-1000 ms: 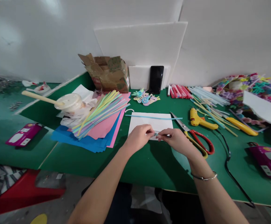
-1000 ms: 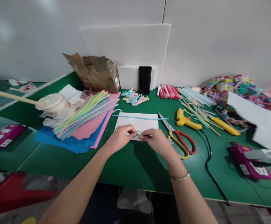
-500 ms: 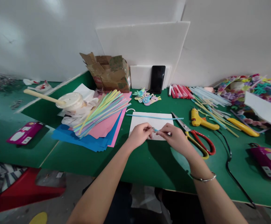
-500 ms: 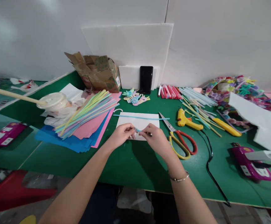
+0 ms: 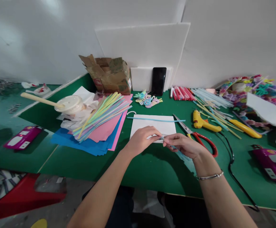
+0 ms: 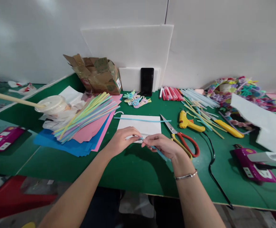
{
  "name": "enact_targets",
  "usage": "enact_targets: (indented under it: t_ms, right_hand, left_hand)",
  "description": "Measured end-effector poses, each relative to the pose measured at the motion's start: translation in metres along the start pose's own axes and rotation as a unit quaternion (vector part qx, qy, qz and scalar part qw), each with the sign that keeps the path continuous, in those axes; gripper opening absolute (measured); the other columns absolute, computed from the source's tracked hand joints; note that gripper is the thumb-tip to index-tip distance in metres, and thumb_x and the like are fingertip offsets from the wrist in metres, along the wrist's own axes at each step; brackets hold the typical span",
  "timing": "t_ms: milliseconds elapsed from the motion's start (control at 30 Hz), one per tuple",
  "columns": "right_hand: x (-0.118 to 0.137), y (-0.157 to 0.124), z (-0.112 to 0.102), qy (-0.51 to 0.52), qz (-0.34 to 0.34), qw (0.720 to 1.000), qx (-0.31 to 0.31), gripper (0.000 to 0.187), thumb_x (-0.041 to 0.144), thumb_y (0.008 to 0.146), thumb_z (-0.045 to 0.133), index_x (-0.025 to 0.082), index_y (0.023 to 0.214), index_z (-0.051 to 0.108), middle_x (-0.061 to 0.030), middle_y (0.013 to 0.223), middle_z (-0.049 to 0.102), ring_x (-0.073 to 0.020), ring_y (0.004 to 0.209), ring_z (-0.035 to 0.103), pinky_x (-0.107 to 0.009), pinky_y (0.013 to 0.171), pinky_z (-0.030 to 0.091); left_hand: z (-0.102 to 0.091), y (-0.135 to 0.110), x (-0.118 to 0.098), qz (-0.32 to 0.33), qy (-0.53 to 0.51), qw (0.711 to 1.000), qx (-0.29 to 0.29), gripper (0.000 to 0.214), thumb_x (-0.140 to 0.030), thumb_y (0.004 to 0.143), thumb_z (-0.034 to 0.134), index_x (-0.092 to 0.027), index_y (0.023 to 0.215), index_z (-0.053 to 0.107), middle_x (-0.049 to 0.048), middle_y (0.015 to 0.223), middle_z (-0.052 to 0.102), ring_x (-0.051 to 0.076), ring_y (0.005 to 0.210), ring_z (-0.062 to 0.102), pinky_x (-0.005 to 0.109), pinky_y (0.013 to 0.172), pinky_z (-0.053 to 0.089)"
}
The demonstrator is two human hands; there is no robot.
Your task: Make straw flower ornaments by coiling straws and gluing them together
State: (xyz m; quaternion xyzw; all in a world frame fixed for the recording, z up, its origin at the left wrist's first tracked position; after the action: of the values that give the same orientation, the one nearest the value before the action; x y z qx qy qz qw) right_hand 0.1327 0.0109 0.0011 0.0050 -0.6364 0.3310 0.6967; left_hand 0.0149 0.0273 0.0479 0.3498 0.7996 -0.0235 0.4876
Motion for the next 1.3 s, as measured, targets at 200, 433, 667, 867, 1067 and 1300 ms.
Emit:
enact_targets:
  t_ms: [200, 433, 667, 867, 1067, 1300]
  right_hand:
    - [0.009, 0.001, -0.004, -0.097, -0.063, 0.993, -0.036, 0.029, 0.046, 0.062, 0.069, 0.017, 0.063, 0.066, -0.0019, 0.066, 0.058, -0.0115, 0.058, 0.042, -0.027, 0.055, 0.033]
    - [0.025, 0.000, 0.002, -0.353, -0.194, 0.893, -0.202, 0.018, 0.028, 0.077, 0.057, 0.020, 0.062, 0.064, -0.0032, 0.070, 0.054, -0.0154, 0.065, 0.049, -0.029, 0.063, 0.037]
    - [0.023, 0.002, -0.003, -0.309, -0.177, 0.914, -0.194, 0.026, 0.040, 0.079, 0.055, 0.019, 0.069, 0.065, -0.0035, 0.071, 0.055, -0.0155, 0.066, 0.049, -0.029, 0.062, 0.037]
    - [0.013, 0.001, -0.016, -0.192, -0.094, 0.967, -0.136, 0.039, 0.057, 0.070, 0.058, 0.018, 0.065, 0.060, 0.0001, 0.063, 0.053, -0.0132, 0.062, 0.045, -0.028, 0.061, 0.036]
    - [0.009, 0.003, -0.018, -0.158, -0.094, 0.974, -0.135, 0.033, 0.050, 0.061, 0.069, 0.018, 0.069, 0.065, -0.0011, 0.070, 0.059, -0.0140, 0.067, 0.048, -0.029, 0.065, 0.036]
    - [0.020, 0.000, -0.021, -0.246, -0.154, 0.931, -0.223, 0.025, 0.044, 0.066, 0.067, 0.020, 0.068, 0.064, -0.0028, 0.071, 0.062, -0.0153, 0.063, 0.048, -0.031, 0.061, 0.036]
  left_hand:
    - [0.004, 0.000, 0.007, -0.062, 0.018, 0.998, 0.011, 0.012, -0.020, 0.082, 0.049, -0.019, 0.077, 0.059, 0.0018, 0.078, 0.063, 0.014, 0.075, 0.056, 0.025, 0.067, 0.041]
    - [0.014, -0.008, 0.045, -0.279, -0.085, 0.956, -0.026, 0.012, -0.015, 0.070, 0.049, -0.018, 0.058, 0.052, -0.0019, 0.056, 0.056, 0.012, 0.057, 0.052, 0.024, 0.056, 0.038]
    - [0.005, -0.001, 0.036, -0.219, -0.118, 0.968, -0.044, 0.009, -0.021, 0.075, 0.051, -0.017, 0.067, 0.054, -0.0010, 0.066, 0.059, 0.013, 0.067, 0.057, 0.025, 0.067, 0.045]
    - [-0.007, 0.003, 0.023, -0.140, -0.042, 0.987, -0.060, 0.007, -0.019, 0.078, 0.051, -0.018, 0.075, 0.057, 0.0002, 0.077, 0.064, 0.014, 0.075, 0.060, 0.026, 0.074, 0.046]
    - [-0.005, 0.003, 0.022, -0.133, -0.042, 0.989, -0.042, 0.008, -0.016, 0.079, 0.051, -0.018, 0.075, 0.058, 0.0000, 0.076, 0.064, 0.013, 0.075, 0.060, 0.025, 0.073, 0.046]
    - [-0.005, 0.002, 0.020, -0.131, -0.016, 0.990, -0.043, 0.009, -0.019, 0.079, 0.051, -0.018, 0.073, 0.057, -0.0005, 0.075, 0.062, 0.012, 0.073, 0.057, 0.023, 0.071, 0.044]
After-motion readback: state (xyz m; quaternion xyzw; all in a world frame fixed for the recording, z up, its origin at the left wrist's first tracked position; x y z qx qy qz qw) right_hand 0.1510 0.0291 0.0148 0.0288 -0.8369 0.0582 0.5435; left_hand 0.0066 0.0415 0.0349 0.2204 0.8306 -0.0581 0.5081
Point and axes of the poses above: each hand's wrist, its own y-axis towards the middle knuckle, its own z-axis out of the palm, x = y × z, the point moved 7 cm from there along y, towards the middle knuckle
